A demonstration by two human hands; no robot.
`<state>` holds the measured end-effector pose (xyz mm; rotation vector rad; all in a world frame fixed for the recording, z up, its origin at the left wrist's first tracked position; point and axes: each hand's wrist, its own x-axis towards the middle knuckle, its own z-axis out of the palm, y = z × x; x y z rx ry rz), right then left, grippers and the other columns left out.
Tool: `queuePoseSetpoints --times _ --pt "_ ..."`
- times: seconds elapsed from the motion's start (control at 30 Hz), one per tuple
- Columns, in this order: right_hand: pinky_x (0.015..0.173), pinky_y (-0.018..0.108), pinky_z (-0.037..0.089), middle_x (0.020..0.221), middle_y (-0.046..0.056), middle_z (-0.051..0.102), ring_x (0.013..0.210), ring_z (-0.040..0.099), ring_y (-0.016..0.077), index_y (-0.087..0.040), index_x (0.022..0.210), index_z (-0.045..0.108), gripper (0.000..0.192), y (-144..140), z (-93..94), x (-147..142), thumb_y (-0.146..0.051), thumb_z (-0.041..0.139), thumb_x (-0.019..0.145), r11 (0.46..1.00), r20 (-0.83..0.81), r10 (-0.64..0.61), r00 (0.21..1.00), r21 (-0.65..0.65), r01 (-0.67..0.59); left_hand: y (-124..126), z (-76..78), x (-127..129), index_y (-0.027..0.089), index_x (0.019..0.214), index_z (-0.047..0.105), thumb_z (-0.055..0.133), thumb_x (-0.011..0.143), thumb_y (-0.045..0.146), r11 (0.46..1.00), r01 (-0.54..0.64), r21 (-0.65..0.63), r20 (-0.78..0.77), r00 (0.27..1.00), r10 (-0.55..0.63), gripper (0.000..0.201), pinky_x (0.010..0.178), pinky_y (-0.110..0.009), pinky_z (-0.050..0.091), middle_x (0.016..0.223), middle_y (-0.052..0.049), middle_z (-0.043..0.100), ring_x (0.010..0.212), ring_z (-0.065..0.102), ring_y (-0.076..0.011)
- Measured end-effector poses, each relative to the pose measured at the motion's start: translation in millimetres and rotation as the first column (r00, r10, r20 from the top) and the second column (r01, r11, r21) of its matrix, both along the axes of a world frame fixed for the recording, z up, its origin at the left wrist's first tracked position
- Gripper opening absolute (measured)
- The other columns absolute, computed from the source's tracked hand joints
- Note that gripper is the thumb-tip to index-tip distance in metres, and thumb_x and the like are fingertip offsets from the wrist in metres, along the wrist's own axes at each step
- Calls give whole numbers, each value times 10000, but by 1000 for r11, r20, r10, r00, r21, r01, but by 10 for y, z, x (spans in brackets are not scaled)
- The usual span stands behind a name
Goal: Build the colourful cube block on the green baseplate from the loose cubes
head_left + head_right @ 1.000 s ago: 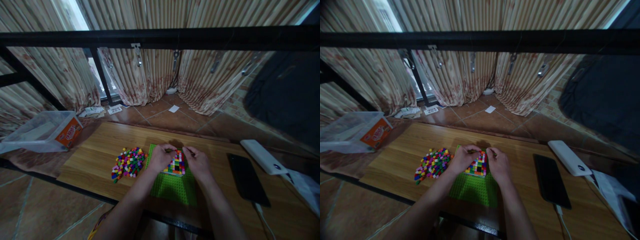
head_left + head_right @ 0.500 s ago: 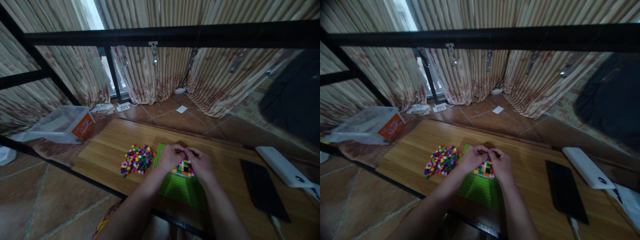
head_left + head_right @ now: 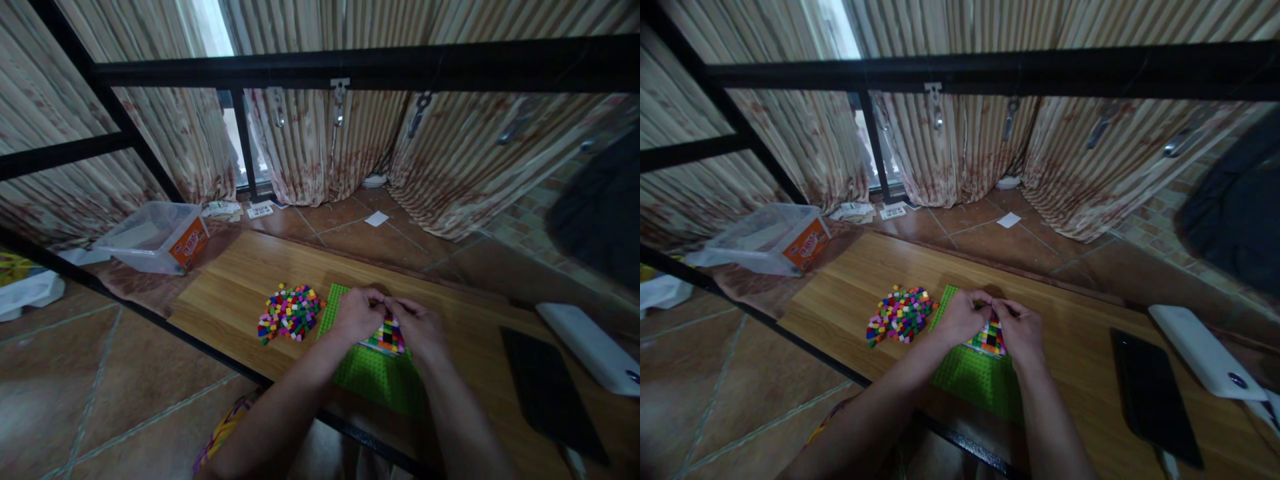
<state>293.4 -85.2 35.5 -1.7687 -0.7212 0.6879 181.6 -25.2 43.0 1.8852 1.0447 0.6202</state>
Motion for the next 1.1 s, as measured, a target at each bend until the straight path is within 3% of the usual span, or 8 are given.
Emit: queuePoseSetpoints --times 0.4,0.57,0.67,0.77,0.93,1.1 --pt "717 306 497 811 60 769 796 693 229 -185 773 772 272 15 -37 -39 -421 712 652 998 -65 -22 998 63 26 6 -35 25 199 965 764 545 770 171 1000 -19 -4 10 1000 19 295 837 -261 525 878 -19 763 846 683 -164" --pt "707 311 493 819 62 768 797 690 235 -182 806 769 355 0 -54 -39 -499 714 654 998 -58 6 998 66 -2 9 -28 -1 201 967 758 549 792 198 1000 -14 7 7 1000 14 272 833 -276 525 873 -16 758 847 681 -168" --pt "692 313 503 832 76 767 815 696 241 -177 848 764 465 -27 -46 -15 -602 674 681 999 -142 0 990 37 5 -21 -32 -7 198 963 747 553 807 203 1000 -5 17 7 1000 5 249 863 -289 523 896 -17 756 883 683 -175" --pt "730 307 522 947 98 765 915 696 238 -178 880 756 531 -52 -34 28 -665 603 732 995 -287 -72 955 48 89 -43 -11 -34 184 1017 719 532 815 142 999 -21 46 78 997 18 278 932 -289 507 1016 -30 747 976 676 -166" --pt "750 325 526 977 119 758 931 695 245 -173 856 748 505 -67 -38 80 -645 601 750 982 -359 -123 925 90 165 120 88 -317 191 1012 704 490 858 114 984 -118 134 155 983 96 274 999 -299 477 1082 -39 737 1054 661 -160" --pt "754 337 504 956 121 757 922 681 240 -172 854 740 482 -75 -14 111 -624 608 752 980 -363 -133 922 87 176 411 127 -798 174 966 725 485 827 85 958 -172 229 -129 970 205 291 951 -295 489 1054 -51 741 1003 666 -172"
